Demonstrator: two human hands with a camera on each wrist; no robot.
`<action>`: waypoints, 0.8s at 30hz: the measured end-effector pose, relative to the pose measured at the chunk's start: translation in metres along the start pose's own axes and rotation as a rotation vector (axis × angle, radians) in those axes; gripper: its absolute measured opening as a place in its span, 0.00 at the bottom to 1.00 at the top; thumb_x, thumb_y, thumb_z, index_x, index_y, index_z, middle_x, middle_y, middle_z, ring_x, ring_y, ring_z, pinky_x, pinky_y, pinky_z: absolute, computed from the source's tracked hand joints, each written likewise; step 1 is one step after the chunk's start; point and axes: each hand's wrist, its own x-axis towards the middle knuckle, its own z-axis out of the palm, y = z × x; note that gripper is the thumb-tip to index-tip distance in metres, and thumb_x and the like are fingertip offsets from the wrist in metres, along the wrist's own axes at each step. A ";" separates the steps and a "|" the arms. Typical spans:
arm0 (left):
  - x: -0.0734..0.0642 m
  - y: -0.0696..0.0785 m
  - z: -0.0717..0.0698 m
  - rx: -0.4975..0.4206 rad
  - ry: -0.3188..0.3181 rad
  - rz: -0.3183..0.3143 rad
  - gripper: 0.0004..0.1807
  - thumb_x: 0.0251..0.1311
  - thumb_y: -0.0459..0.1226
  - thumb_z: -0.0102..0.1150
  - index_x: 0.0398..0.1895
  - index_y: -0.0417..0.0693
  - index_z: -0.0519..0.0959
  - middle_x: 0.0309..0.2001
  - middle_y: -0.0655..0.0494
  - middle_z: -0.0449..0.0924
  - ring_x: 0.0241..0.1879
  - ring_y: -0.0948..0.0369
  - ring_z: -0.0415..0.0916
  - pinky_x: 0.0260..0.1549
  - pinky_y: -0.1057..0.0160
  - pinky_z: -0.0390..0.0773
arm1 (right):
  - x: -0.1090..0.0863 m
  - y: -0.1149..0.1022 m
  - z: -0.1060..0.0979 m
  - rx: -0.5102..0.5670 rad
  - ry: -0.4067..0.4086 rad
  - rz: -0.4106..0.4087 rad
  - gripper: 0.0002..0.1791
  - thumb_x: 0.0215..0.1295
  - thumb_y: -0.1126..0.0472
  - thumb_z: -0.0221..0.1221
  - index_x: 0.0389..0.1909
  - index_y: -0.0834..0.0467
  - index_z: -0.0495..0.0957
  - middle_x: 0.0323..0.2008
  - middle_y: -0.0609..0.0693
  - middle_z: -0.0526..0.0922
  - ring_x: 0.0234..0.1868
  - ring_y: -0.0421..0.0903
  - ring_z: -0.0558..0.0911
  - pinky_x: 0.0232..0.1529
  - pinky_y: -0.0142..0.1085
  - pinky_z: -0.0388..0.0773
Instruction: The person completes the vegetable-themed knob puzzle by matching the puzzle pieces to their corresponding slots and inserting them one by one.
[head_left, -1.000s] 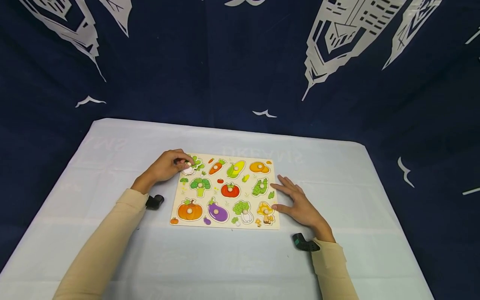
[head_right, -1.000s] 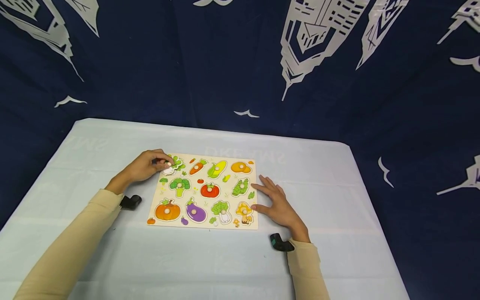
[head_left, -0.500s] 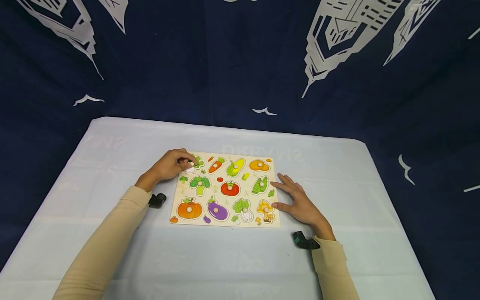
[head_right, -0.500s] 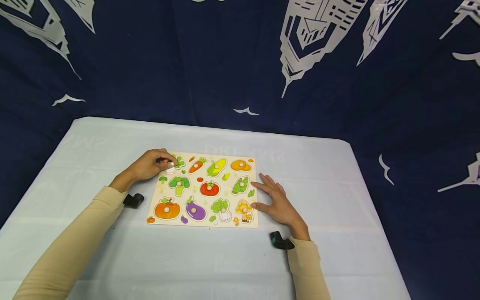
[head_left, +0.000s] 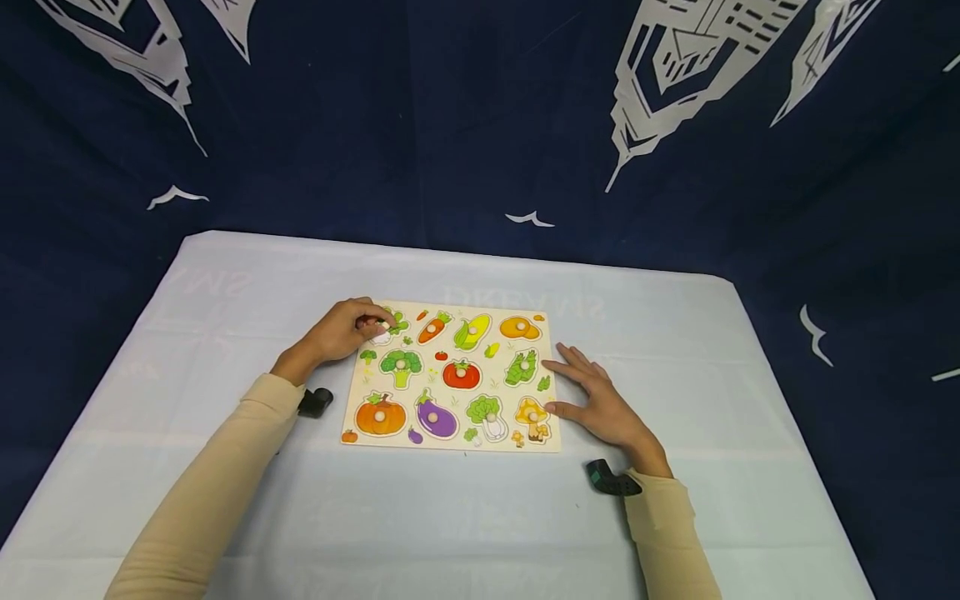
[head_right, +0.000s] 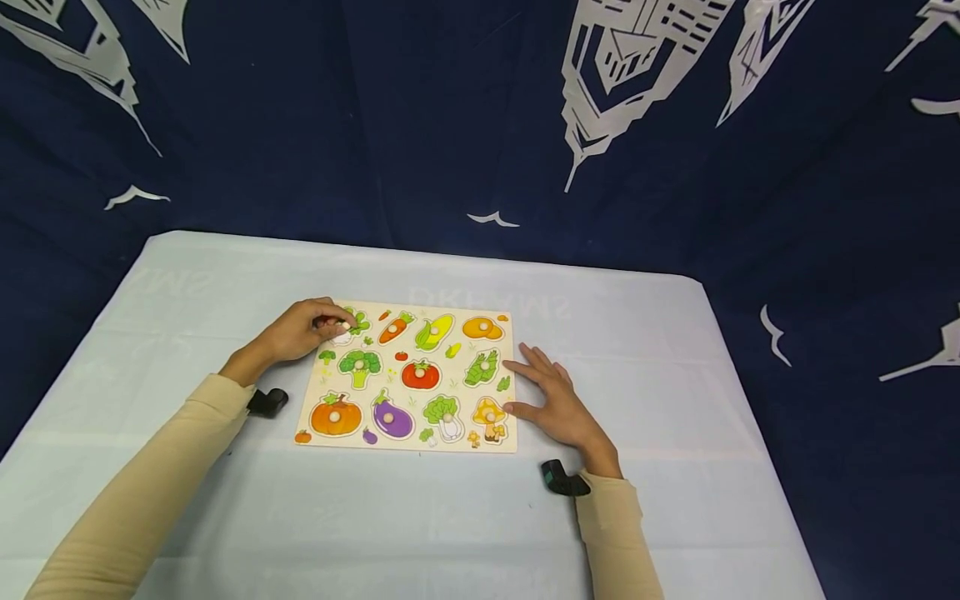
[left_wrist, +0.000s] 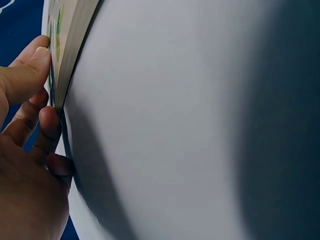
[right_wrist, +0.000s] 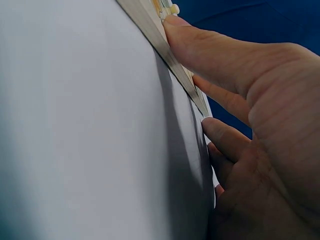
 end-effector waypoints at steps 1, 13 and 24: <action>0.000 0.000 0.001 -0.001 0.002 0.000 0.10 0.69 0.30 0.57 0.48 0.44 0.86 0.32 0.51 0.70 0.35 0.56 0.65 0.37 0.61 0.65 | 0.000 0.000 0.000 0.002 0.000 0.001 0.38 0.60 0.51 0.70 0.71 0.51 0.70 0.80 0.56 0.52 0.81 0.59 0.44 0.76 0.63 0.37; -0.018 0.005 -0.002 0.049 0.092 0.009 0.19 0.70 0.31 0.57 0.63 0.43 0.77 0.41 0.47 0.74 0.41 0.54 0.68 0.45 0.56 0.69 | 0.002 0.000 0.003 0.006 -0.008 0.004 0.38 0.60 0.49 0.70 0.72 0.51 0.69 0.80 0.55 0.52 0.81 0.58 0.44 0.76 0.62 0.36; -0.066 0.022 0.007 0.294 0.259 -0.043 0.25 0.78 0.42 0.42 0.73 0.44 0.67 0.71 0.40 0.66 0.70 0.41 0.61 0.59 0.38 0.64 | -0.001 -0.008 0.004 -0.072 0.054 0.024 0.37 0.74 0.49 0.55 0.77 0.61 0.57 0.79 0.61 0.52 0.80 0.62 0.48 0.75 0.64 0.41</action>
